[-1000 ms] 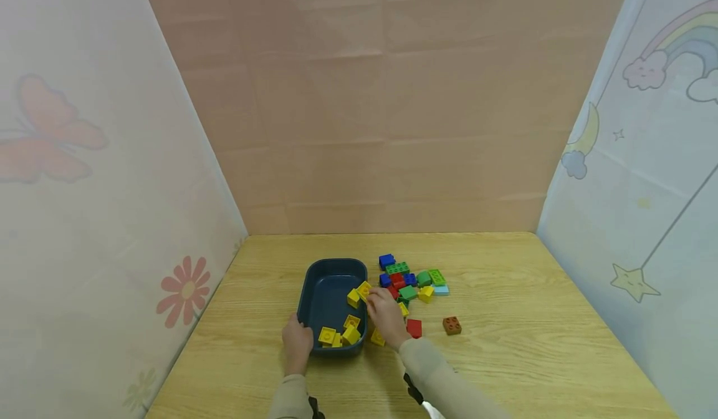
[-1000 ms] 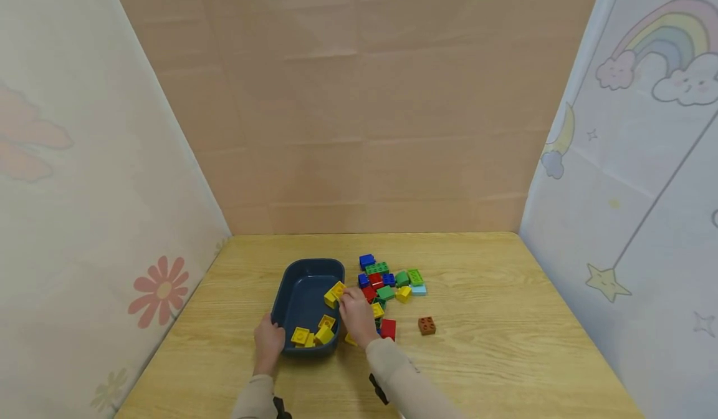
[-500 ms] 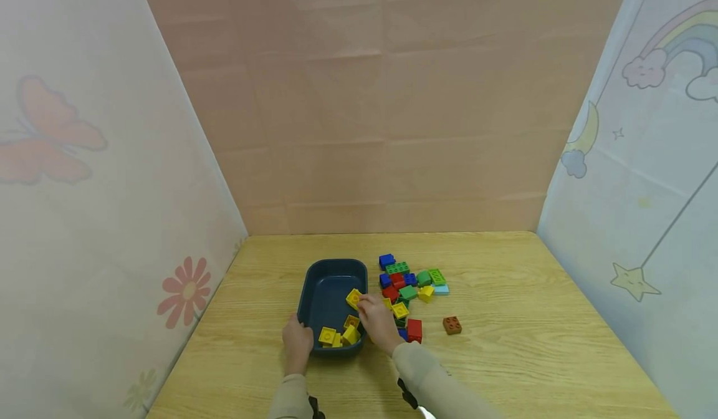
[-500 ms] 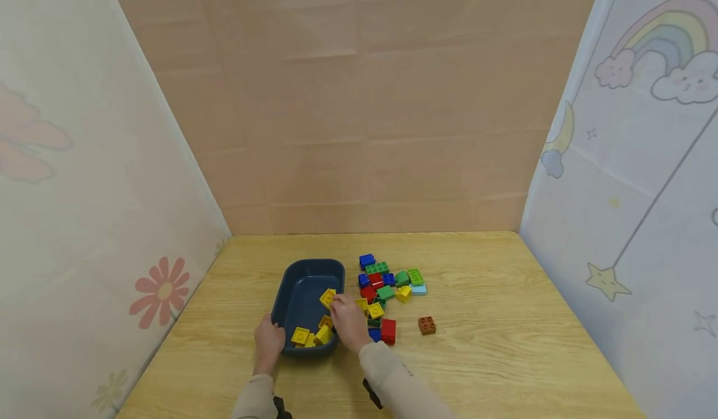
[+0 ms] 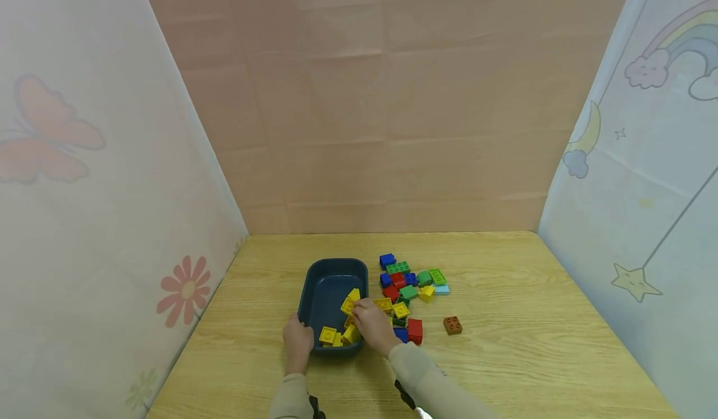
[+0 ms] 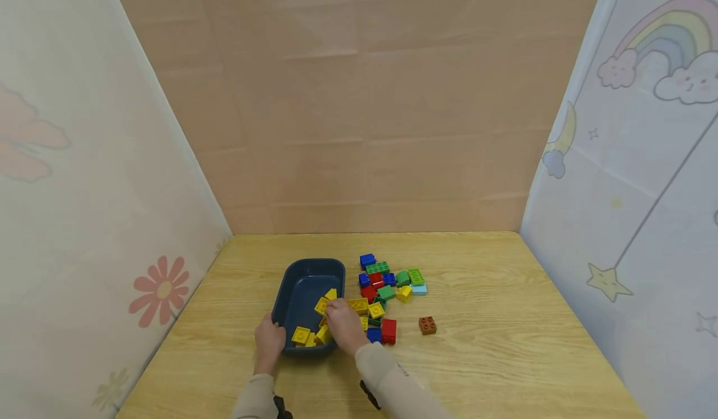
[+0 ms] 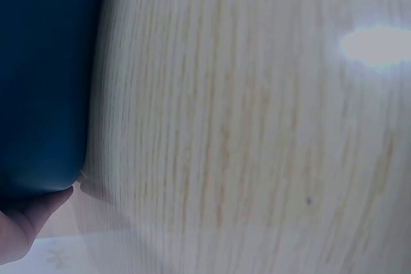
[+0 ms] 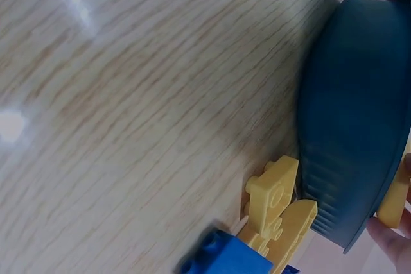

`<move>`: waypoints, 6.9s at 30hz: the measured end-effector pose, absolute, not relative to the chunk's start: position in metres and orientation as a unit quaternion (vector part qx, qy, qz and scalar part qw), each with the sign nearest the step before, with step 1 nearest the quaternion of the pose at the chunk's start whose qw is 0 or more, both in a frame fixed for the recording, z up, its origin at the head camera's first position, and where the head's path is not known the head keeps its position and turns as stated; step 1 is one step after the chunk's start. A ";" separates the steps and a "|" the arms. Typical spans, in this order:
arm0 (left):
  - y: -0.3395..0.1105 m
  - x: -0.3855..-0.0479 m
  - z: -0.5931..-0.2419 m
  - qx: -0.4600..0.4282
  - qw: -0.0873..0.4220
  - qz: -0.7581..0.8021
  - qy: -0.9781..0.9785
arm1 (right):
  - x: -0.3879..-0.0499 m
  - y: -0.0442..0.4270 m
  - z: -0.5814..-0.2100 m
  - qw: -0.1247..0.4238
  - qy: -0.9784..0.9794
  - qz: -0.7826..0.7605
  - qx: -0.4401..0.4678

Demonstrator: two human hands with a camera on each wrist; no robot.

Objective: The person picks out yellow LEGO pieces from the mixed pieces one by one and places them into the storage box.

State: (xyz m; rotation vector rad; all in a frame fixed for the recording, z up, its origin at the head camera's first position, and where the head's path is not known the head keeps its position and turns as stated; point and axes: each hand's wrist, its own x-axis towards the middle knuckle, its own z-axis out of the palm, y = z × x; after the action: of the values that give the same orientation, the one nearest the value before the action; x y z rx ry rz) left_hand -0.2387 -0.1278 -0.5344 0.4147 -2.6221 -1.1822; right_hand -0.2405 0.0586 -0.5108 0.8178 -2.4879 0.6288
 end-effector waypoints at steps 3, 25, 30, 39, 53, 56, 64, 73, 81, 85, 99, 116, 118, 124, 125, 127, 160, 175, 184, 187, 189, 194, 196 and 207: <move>-0.128 -0.238 -0.534 0.142 0.118 -0.402 -0.897 | -0.240 0.059 -0.510 0.230 -0.898 0.206 0.314; -0.127 -0.238 -0.532 0.146 0.112 -0.406 -0.895 | -0.240 0.052 -0.515 0.166 -0.917 0.090 0.351; -0.127 -0.237 -0.532 0.147 0.110 -0.407 -0.895 | -0.240 0.051 -0.515 0.151 -0.921 0.097 0.347; -0.127 -0.237 -0.527 0.151 0.099 -0.406 -0.896 | -0.241 0.052 -0.515 0.137 -0.918 0.110 0.357; -0.126 -0.235 -0.527 0.142 0.117 -0.407 -0.895 | -0.243 0.057 -0.519 0.177 -0.890 0.184 0.378; -0.126 -0.234 -0.526 0.143 0.116 -0.404 -0.896 | -0.245 0.059 -0.522 0.207 -0.879 0.198 0.380; -0.128 -0.235 -0.530 0.150 0.092 -0.411 -0.895 | -0.246 0.068 -0.519 0.219 -0.888 0.212 0.343; -0.128 -0.236 -0.529 0.150 0.089 -0.416 -0.892 | -0.249 0.085 -0.520 0.216 -0.907 0.197 0.303; -0.128 -0.237 -0.529 0.146 0.106 -0.409 -0.895 | -0.259 0.105 -0.530 0.263 -0.904 0.199 0.271; -0.129 -0.237 -0.529 0.142 0.111 -0.405 -0.896 | -0.263 0.115 -0.535 0.272 -0.903 0.206 0.260; -0.128 -0.234 -0.526 0.137 0.115 -0.404 -0.897 | -0.271 0.152 -0.540 0.213 -0.948 0.161 0.175; -0.128 -0.234 -0.526 0.140 0.115 -0.402 -0.898 | -0.271 0.184 -0.553 0.216 -0.960 0.127 0.122; -0.128 -0.235 -0.526 0.139 0.117 -0.399 -0.899 | -0.271 0.186 -0.553 0.210 -0.961 0.131 0.123; -0.128 -0.236 -0.526 0.141 0.118 -0.399 -0.898 | -0.271 0.188 -0.551 0.160 -0.970 0.144 0.117; -0.128 -0.236 -0.527 0.142 0.118 -0.400 -0.898 | -0.271 0.188 -0.550 0.154 -0.970 0.146 0.116; -0.128 -0.236 -0.526 0.143 0.118 -0.402 -0.897 | -0.270 0.188 -0.548 0.147 -0.972 0.146 0.115; -0.129 -0.234 -0.527 0.137 0.121 -0.402 -0.897 | -0.270 0.189 -0.553 0.170 -0.965 0.182 0.086; -0.129 -0.235 -0.528 0.136 0.122 -0.402 -0.897 | -0.275 0.174 -0.539 0.308 -0.913 0.202 0.176; -0.129 -0.236 -0.527 0.140 0.110 -0.410 -0.895 | -0.278 0.162 -0.526 0.306 -0.901 0.249 0.183; -0.128 -0.236 -0.527 0.141 0.104 -0.411 -0.894 | -0.277 0.158 -0.522 0.293 -0.905 0.252 0.179; -0.129 -0.236 -0.527 0.140 0.104 -0.410 -0.895 | -0.276 0.156 -0.521 0.290 -0.904 0.257 0.182; -0.129 -0.235 -0.527 0.139 0.108 -0.409 -0.895 | -0.276 0.146 -0.518 0.293 -0.896 0.271 0.194; -0.129 -0.235 -0.528 0.138 0.109 -0.410 -0.895 | -0.276 0.142 -0.517 0.294 -0.894 0.273 0.200; -0.130 -0.236 -0.530 0.136 0.109 -0.410 -0.895 | -0.278 0.111 -0.505 0.326 -0.866 0.285 0.250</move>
State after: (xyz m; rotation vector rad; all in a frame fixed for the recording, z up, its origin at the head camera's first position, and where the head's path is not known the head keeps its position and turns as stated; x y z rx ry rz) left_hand -0.2365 -0.1301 -0.5297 0.3990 -2.6330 -1.2069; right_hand -0.2784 0.1115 -0.5050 0.6552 -2.2688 0.7465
